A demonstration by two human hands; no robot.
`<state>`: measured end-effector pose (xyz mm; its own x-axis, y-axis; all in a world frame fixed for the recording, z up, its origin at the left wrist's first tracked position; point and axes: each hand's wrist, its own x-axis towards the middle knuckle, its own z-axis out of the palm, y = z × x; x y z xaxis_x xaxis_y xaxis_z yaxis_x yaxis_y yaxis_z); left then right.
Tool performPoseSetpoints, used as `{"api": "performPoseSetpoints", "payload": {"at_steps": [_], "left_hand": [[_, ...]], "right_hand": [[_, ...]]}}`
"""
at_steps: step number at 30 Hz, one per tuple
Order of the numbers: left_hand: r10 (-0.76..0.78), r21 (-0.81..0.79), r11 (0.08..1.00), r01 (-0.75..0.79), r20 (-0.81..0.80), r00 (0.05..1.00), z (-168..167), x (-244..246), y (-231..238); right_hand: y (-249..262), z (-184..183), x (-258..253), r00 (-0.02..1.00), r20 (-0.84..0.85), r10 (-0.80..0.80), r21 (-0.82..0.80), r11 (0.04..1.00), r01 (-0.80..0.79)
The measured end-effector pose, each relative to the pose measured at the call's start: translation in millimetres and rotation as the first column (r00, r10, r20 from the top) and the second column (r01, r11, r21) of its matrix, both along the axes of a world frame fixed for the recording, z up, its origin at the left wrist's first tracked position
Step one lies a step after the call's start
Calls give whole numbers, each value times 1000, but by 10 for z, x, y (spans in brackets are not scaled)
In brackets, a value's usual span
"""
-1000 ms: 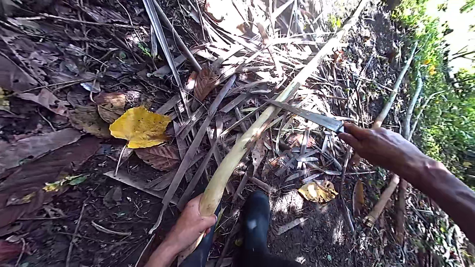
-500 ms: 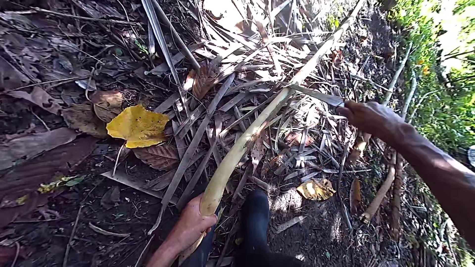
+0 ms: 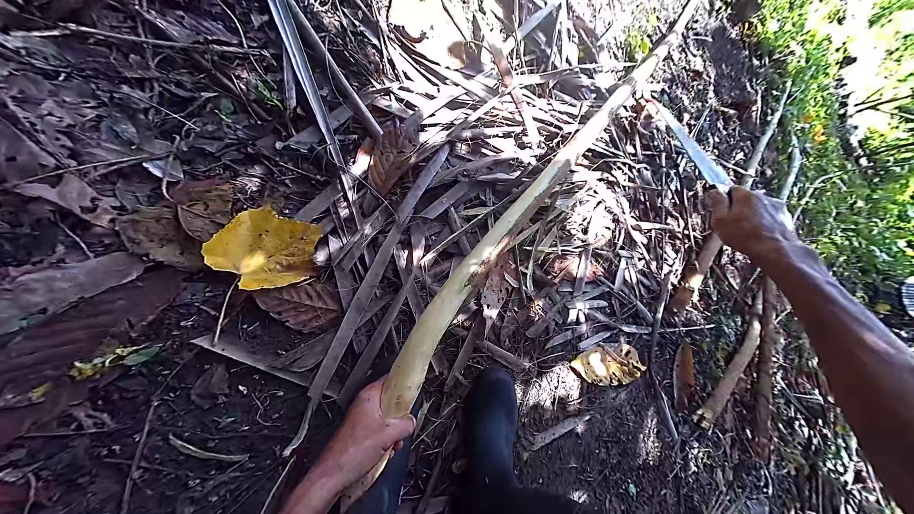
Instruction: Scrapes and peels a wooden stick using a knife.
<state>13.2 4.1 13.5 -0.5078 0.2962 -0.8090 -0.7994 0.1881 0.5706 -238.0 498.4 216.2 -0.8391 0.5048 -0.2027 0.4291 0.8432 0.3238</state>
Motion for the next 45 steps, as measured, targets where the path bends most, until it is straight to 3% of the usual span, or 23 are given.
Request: {"api": "performPoseSetpoints", "payload": {"at_steps": [2,4,9,13,18,20,23,24,27,30,34,36,38,40,42,45], "left_hand": [[0,2,1000,0,-4,1000,-18,-3,-5],[-4,6,1000,4,1,1000,-12,13,-5],[-4,-6,1000,4,10,1000,17,11,9],[1,-5,1000,-1,-12,1000,4,32,28],[15,-1,1000,-15,7,1000,13,47,28],[11,-9,1000,-11,10,1000,11,35,18],[-1,-15,1000,1,7,1000,8,34,22],[-1,-14,1000,1,5,1000,8,30,22],[-11,-6,1000,11,5,1000,14,55,22],[-3,-2,1000,3,12,1000,3,34,12],[-14,-13,1000,14,6,1000,0,13,14],[-23,-17,1000,23,5,1000,5,24,9],[-23,-15,1000,23,-4,1000,2,21,-10],[-11,-11,1000,11,-9,1000,2,18,1],[-7,-8,1000,7,-15,1000,8,8,0],[-12,0,1000,12,-3,1000,18,-6,-10]], "right_hand": [[79,1,443,969,-52,240,-82,966,-244],[-146,-49,919,924,-26,381,-180,908,-379],[-806,-466,1950,805,81,588,-358,771,-527],[-1170,-548,2177,685,62,726,-372,654,-659],[-724,-462,1483,839,102,535,-330,813,-479],[-674,-423,1358,832,119,543,-352,806,-475],[-806,-356,1396,733,89,675,-298,720,-627],[-833,-339,1349,729,112,675,-270,727,-632],[-624,-349,1091,850,169,499,-219,860,-461],[-508,-247,839,854,142,500,-213,858,-467],[-766,-310,1001,722,170,670,-287,735,-614],[-671,-457,1006,792,137,595,-262,792,-551],[-447,-530,869,918,78,388,-130,917,-377],[-136,-489,710,982,11,191,-52,980,-190],[96,-401,834,972,-46,231,-77,969,-234],[-264,-410,1134,950,-51,309,-213,926,-313]]}}
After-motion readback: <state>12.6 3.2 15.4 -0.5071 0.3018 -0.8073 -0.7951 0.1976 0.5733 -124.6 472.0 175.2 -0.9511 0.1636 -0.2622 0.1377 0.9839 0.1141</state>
